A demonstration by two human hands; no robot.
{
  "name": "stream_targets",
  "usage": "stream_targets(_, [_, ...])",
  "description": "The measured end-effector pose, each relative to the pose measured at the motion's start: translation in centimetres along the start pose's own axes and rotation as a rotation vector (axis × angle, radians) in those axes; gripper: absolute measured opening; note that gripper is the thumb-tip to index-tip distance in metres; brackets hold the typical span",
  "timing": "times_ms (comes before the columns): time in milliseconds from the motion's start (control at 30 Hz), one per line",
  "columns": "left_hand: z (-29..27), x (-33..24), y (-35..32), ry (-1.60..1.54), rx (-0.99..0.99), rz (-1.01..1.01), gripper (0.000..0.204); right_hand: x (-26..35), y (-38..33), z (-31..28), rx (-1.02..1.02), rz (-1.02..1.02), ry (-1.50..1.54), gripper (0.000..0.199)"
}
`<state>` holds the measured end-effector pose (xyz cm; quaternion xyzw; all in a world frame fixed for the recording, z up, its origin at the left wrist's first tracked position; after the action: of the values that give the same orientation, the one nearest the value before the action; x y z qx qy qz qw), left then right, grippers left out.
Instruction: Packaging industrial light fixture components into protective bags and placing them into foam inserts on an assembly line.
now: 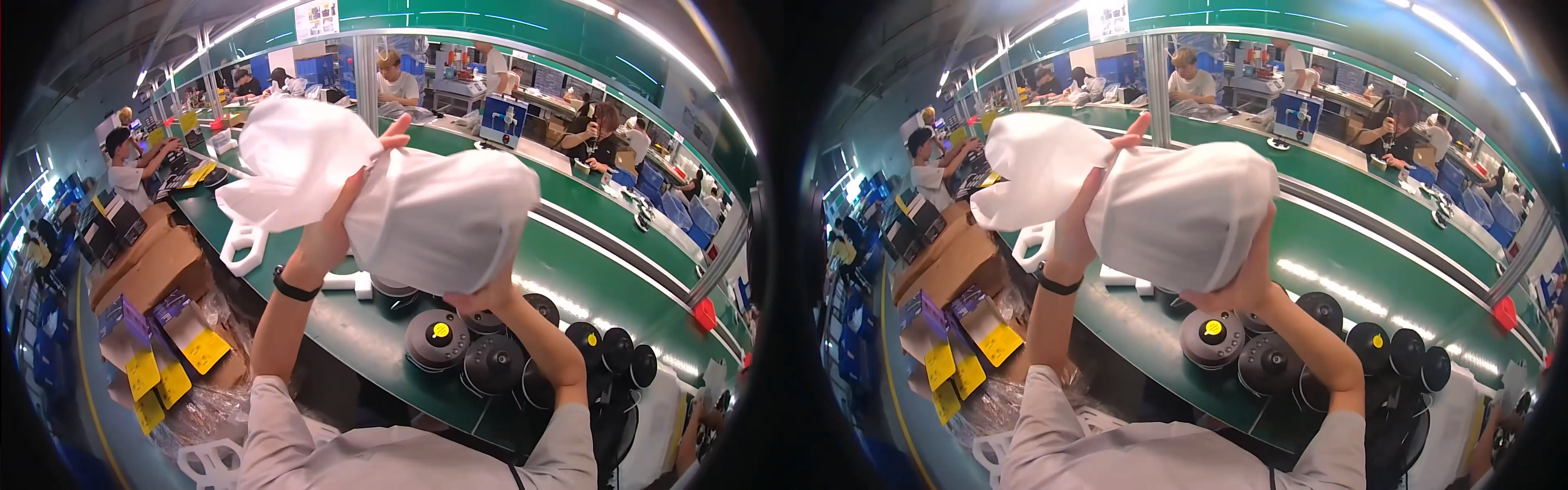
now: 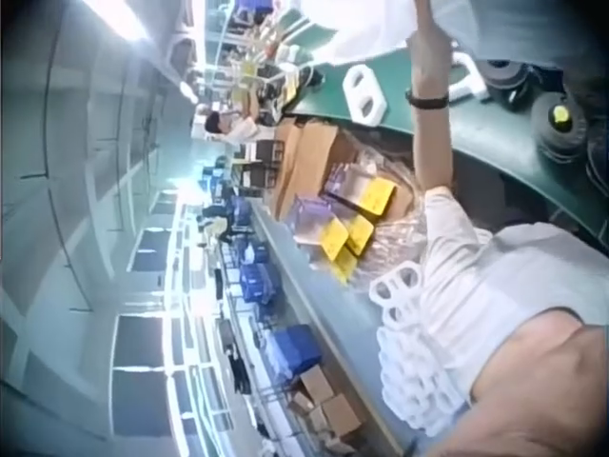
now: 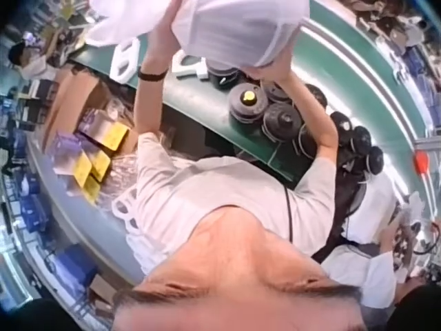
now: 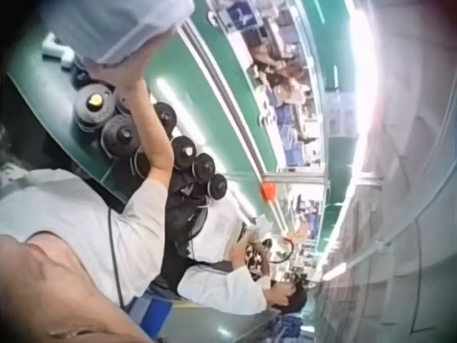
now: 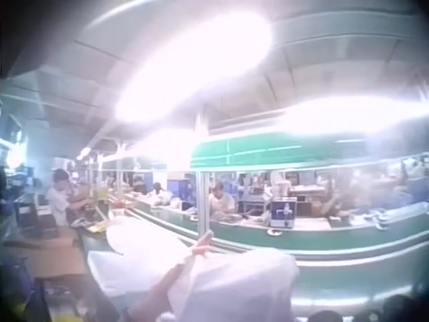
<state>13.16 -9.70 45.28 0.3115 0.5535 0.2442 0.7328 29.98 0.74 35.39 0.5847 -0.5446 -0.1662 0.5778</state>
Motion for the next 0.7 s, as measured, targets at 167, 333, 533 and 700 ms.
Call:
stream_targets(167, [-2.9, -2.1, -1.3, 0.365, 0.018, 0.098, 0.050, -1.7, 3.1, 3.0, 0.071, 0.671, 1.037, 0.115])
stream_targets(333, [-0.3, -2.6, 4.1, 1.179, 0.417, -0.085, 0.032, -2.0, -0.1, 7.9, 0.611, 0.636, 1.562, 0.069])
stream_targets(533, [-2.4, -1.1, 3.8, 0.689, 0.369, -0.197, 0.041, 0.7, 1.1, 10.3, 0.309, 0.751, 1.609, 0.086])
stream_targets(700, [-8.6, 0.1, 2.9, -0.083, -0.318, -0.343, 0.062, -0.7, 1.6, 6.6, -0.058, 0.254, 0.051, 0.154])
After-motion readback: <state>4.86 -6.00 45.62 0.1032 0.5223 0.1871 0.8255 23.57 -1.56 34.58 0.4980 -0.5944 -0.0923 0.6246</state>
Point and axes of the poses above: each hand's wrist, its own y-axis towards the middle knuckle, its own z-axis out of the palm, x = y × z, the point moved 7 cm from there along y, towards the middle knuckle, and after that the axes turned 9 degrees about -y, right-handed, at the moved point
